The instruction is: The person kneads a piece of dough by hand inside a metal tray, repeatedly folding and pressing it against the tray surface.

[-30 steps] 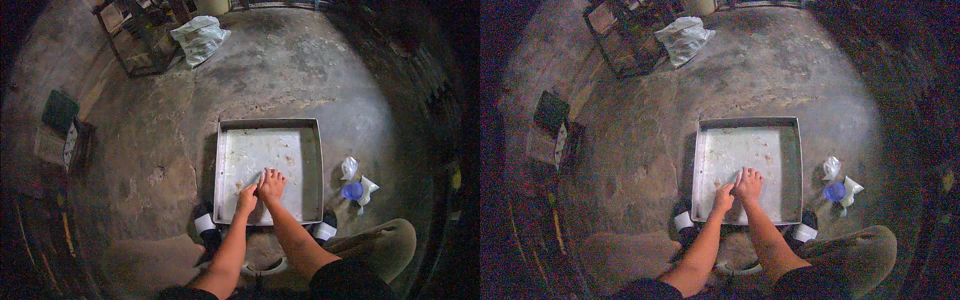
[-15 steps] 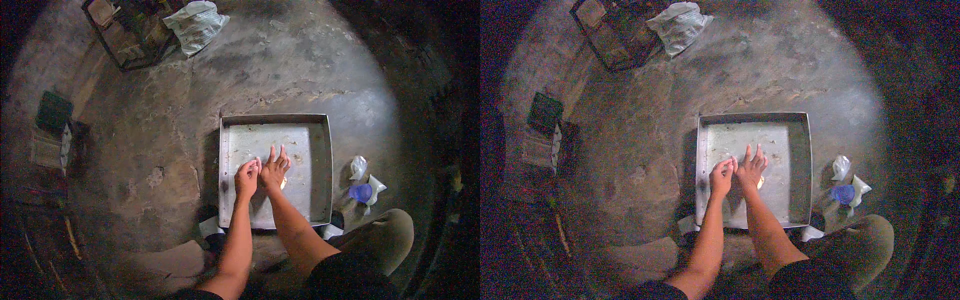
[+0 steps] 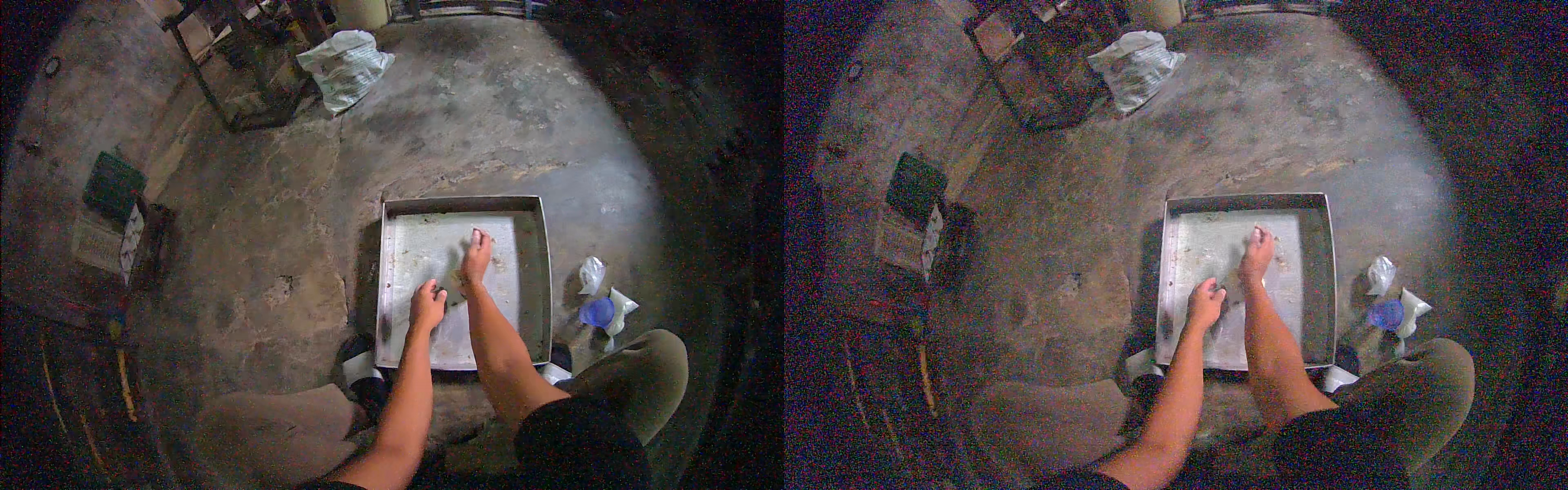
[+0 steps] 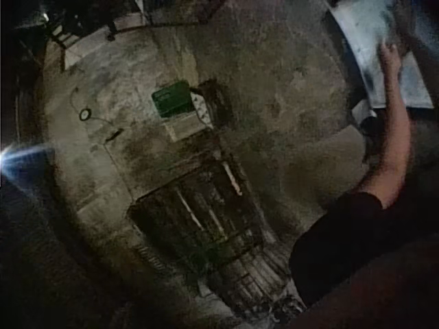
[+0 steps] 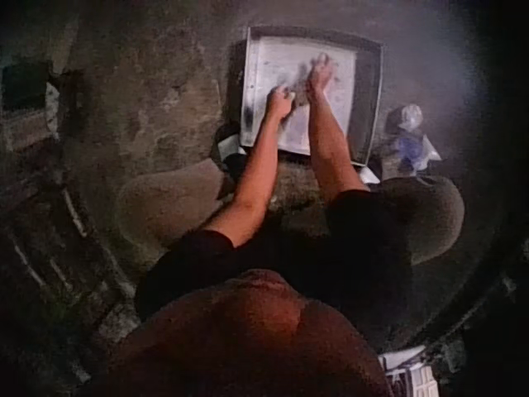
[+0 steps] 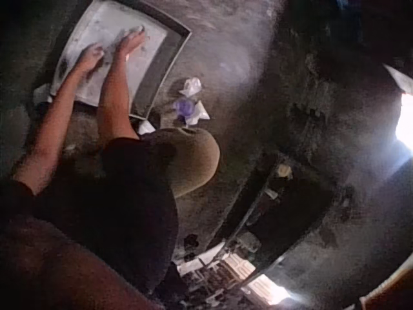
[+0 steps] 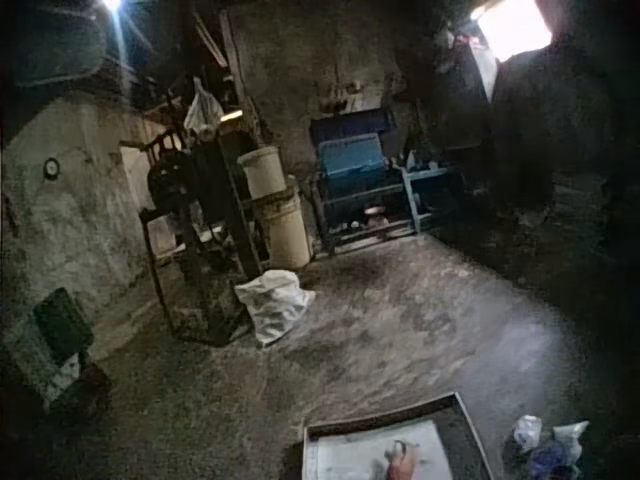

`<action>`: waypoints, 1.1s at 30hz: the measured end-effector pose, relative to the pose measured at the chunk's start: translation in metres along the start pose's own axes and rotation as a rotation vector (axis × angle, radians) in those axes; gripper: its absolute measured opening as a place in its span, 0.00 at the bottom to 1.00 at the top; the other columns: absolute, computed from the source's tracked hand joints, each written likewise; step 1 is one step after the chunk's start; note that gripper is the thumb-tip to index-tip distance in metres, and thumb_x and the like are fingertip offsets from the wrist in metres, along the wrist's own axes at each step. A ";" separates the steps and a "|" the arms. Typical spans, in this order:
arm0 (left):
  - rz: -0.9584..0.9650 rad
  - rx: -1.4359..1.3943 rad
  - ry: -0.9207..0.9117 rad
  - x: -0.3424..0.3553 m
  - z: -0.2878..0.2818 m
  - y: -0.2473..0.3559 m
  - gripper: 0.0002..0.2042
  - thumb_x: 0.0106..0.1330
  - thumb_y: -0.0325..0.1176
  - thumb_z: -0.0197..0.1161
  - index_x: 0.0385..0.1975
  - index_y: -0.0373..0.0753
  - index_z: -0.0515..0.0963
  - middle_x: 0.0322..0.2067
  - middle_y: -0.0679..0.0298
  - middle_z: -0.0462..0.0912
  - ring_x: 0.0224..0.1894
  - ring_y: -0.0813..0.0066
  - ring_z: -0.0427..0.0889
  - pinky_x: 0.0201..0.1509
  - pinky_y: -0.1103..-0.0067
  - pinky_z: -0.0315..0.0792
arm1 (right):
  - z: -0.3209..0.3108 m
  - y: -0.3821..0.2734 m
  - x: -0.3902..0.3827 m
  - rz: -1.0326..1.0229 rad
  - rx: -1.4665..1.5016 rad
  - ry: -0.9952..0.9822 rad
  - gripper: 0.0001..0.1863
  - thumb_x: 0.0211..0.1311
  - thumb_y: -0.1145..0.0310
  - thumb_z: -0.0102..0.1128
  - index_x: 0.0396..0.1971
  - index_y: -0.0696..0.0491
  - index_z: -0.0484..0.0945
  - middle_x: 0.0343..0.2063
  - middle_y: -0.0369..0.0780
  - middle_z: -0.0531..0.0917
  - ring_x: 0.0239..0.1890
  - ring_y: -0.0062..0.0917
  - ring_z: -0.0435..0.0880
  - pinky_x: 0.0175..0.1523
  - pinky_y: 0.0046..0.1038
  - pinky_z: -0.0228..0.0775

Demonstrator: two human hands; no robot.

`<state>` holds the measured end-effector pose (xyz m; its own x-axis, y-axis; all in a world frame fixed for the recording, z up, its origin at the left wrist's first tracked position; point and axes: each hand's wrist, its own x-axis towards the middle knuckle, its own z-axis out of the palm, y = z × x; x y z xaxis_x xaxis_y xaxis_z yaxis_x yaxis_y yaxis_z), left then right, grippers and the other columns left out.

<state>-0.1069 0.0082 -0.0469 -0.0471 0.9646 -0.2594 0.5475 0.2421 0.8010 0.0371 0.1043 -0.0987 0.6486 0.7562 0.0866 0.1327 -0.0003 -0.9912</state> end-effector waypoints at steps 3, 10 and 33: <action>0.120 0.117 0.081 -0.013 0.006 -0.001 0.25 0.60 0.37 0.66 0.55 0.34 0.72 0.52 0.48 0.76 0.52 0.55 0.77 0.57 0.70 0.71 | -0.017 -0.017 -0.009 0.330 0.461 0.013 0.20 0.72 0.55 0.42 0.45 0.57 0.73 0.38 0.41 0.81 0.38 0.24 0.78 0.43 0.28 0.70; 0.278 0.141 -0.253 -0.031 0.056 0.040 0.27 0.57 0.32 0.64 0.58 0.32 0.69 0.56 0.46 0.71 0.57 0.47 0.72 0.62 0.67 0.67 | -0.116 0.004 -0.024 0.462 0.380 0.004 0.18 0.69 0.55 0.48 0.39 0.57 0.76 0.33 0.41 0.83 0.33 0.26 0.80 0.40 0.27 0.71; 0.176 -0.119 0.042 -0.060 0.006 0.107 0.13 0.65 0.41 0.62 0.39 0.37 0.82 0.32 0.54 0.85 0.33 0.64 0.85 0.38 0.72 0.74 | -0.132 -0.155 -0.042 0.148 -0.375 -0.434 0.41 0.64 0.33 0.36 0.26 0.55 0.87 0.23 0.50 0.84 0.31 0.41 0.85 0.43 0.36 0.74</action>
<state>-0.0401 -0.0243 0.0511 0.0047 0.9960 -0.0890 0.4480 0.0775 0.8907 0.0879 -0.0141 0.0640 0.3251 0.9290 -0.1770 0.3711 -0.2975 -0.8797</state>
